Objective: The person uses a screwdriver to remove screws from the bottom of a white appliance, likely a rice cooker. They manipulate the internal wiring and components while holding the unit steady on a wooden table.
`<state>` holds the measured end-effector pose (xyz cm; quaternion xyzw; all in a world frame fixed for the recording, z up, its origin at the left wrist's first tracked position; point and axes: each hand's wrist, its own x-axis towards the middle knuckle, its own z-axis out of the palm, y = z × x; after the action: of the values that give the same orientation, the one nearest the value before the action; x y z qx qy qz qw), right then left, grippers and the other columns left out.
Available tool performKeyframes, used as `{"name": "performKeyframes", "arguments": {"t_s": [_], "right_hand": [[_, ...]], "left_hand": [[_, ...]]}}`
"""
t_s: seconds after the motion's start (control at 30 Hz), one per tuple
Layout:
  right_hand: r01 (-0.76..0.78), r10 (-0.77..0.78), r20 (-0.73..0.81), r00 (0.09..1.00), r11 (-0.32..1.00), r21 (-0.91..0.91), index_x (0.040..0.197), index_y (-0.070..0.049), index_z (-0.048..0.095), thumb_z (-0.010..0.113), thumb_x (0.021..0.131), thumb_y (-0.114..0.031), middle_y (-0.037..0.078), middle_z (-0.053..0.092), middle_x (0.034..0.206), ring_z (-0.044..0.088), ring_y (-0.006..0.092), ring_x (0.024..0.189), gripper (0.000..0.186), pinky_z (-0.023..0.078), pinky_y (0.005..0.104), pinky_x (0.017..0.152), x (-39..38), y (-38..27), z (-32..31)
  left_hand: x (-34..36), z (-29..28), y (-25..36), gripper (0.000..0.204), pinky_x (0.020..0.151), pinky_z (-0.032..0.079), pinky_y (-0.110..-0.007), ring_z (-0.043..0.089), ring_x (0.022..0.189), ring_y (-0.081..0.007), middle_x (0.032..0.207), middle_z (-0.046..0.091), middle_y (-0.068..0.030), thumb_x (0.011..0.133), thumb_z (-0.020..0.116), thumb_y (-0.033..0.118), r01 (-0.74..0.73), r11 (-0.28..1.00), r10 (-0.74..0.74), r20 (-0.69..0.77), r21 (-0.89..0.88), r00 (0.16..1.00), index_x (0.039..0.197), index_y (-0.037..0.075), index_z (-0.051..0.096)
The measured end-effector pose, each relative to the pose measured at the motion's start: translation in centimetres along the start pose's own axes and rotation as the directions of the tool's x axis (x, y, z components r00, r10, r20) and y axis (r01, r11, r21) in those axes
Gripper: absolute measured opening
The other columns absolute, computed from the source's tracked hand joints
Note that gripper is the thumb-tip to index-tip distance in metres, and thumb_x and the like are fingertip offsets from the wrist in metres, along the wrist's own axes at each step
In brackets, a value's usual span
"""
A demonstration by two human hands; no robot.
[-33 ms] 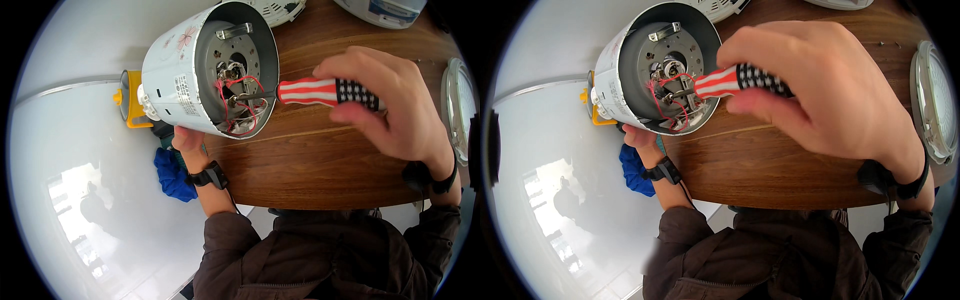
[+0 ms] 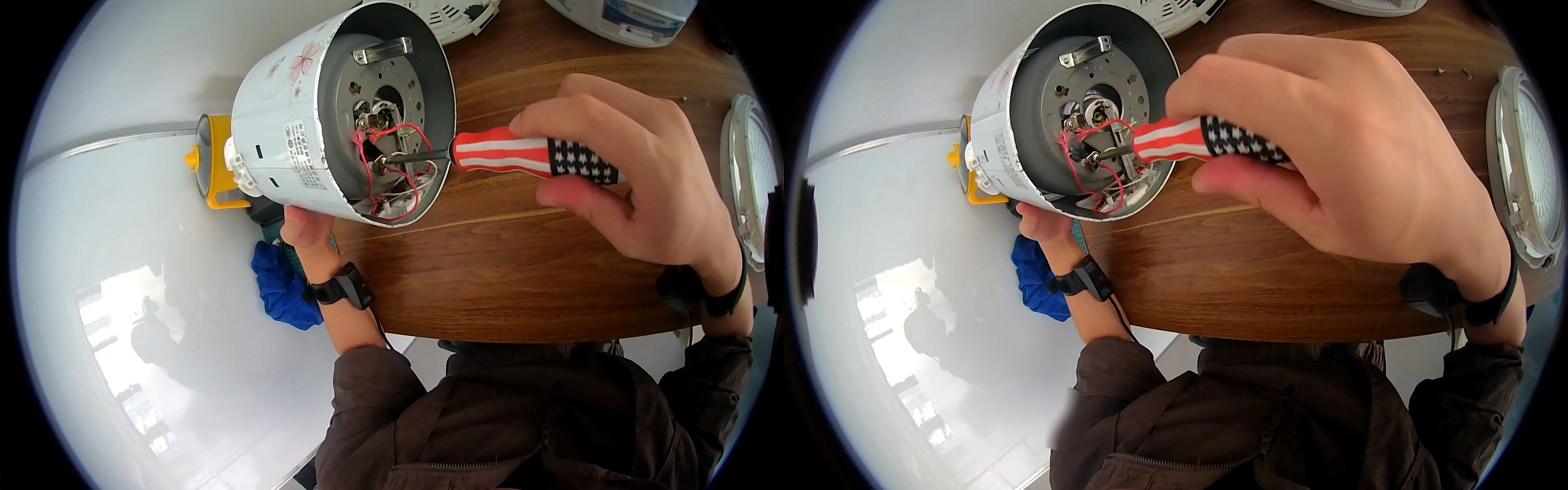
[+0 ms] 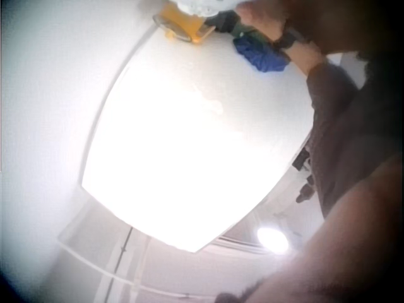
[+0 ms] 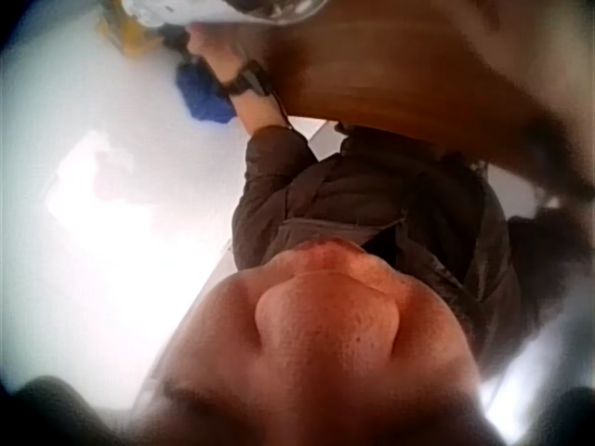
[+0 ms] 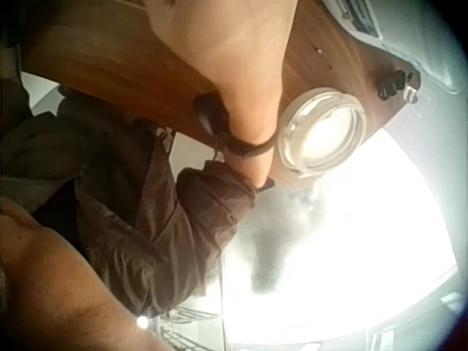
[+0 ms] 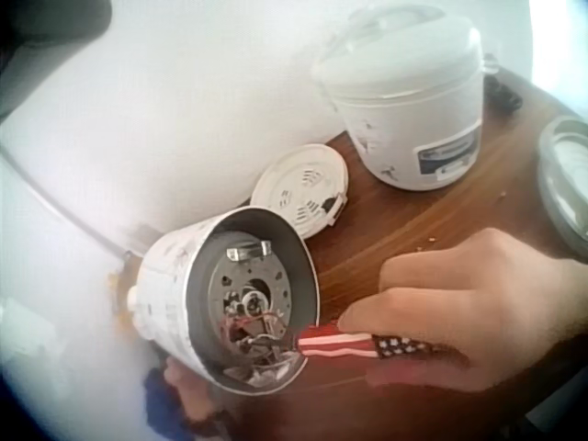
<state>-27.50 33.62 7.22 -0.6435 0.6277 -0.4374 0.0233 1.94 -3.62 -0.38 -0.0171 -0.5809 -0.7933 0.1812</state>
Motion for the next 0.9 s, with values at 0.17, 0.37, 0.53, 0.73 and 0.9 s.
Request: {"name": "performKeyframes", "arguments": {"t_s": [0.17, 0.37, 0.53, 0.73, 0.9], "right_hand": [[0.150, -0.156, -0.029, 0.987, 0.977, -0.151, 0.120, -0.004, 0.064, 0.081, 0.071, -0.010, 0.012, 0.065, 0.097, 0.066, 0.0289, 0.084, 0.052, 0.053, 0.0359, 0.069, 0.6, 0.3, -0.1], [-0.207, 0.216, -0.148, 0.965, 0.976, 0.073, 0.135, -0.001, 0.057, 0.067, 0.095, -0.035, 0.011, 0.065, 0.099, 0.065, 0.0189, 0.088, 0.054, 0.051, 0.0293, 0.070, -1.6, 0.7, 2.0], [-0.369, 0.397, -0.043, 0.917, 0.883, 0.288, 0.138, 0.001, 0.054, 0.060, 0.102, -0.036, 0.011, 0.064, 0.102, 0.062, 0.0162, 0.091, 0.051, 0.049, 0.0275, 0.083, -3.9, 0.1, 2.4], [-0.069, 0.141, -0.283, 0.949, 0.966, 0.250, 0.135, 0.001, 0.055, 0.067, 0.099, -0.030, 0.014, 0.064, 0.115, 0.063, 0.0184, 0.100, 0.050, 0.050, 0.0283, 0.086, -3.8, 1.8, 3.9], [-0.592, 0.629, 0.151, 0.763, 0.585, 0.554, 0.139, 0.003, 0.050, 0.066, 0.099, -0.033, 0.014, 0.060, 0.125, 0.062, 0.0191, 0.109, 0.057, 0.050, 0.0300, 0.091, -3.9, 0.1, 1.2]], "left_hand": [[0.1, 0.4, 0.1, 0.079, 0.117, 0.035, -0.053, 0.048, 0.140, -0.0331, 0.155, 0.048, -0.0115, 0.096, 0.065, 0.049, 0.006, 0.999, -0.004, -0.030, 0.036, 1.000, 0.156, 0.005, 0.037], [0.8, 1.2, -0.1, 0.081, 0.118, 0.034, -0.051, 0.046, 0.142, -0.0325, 0.156, 0.047, -0.0108, 0.095, 0.067, 0.049, 0.029, 0.998, -0.028, -0.022, 0.064, 0.999, 0.157, 0.006, 0.036], [0.8, 1.8, -0.2, 0.081, 0.118, 0.035, -0.049, 0.047, 0.140, -0.0318, 0.154, 0.049, -0.0108, 0.095, 0.067, 0.049, 0.035, 0.996, -0.032, -0.032, 0.078, 0.999, 0.155, 0.004, 0.038], [1.1, 2.2, -0.3, 0.082, 0.116, 0.037, -0.050, 0.049, 0.138, -0.0321, 0.152, 0.050, -0.0120, 0.094, 0.067, 0.052, 0.006, 0.995, -0.003, -0.030, 0.096, 1.000, 0.154, 0.002, 0.040], [0.4, 2.0, -0.4, 0.083, 0.116, 0.037, -0.050, 0.049, 0.139, -0.0325, 0.153, 0.049, -0.0119, 0.094, 0.065, 0.053, -0.006, 0.993, 0.014, -0.066, 0.115, 0.998, 0.154, 0.002, 0.039]]}}
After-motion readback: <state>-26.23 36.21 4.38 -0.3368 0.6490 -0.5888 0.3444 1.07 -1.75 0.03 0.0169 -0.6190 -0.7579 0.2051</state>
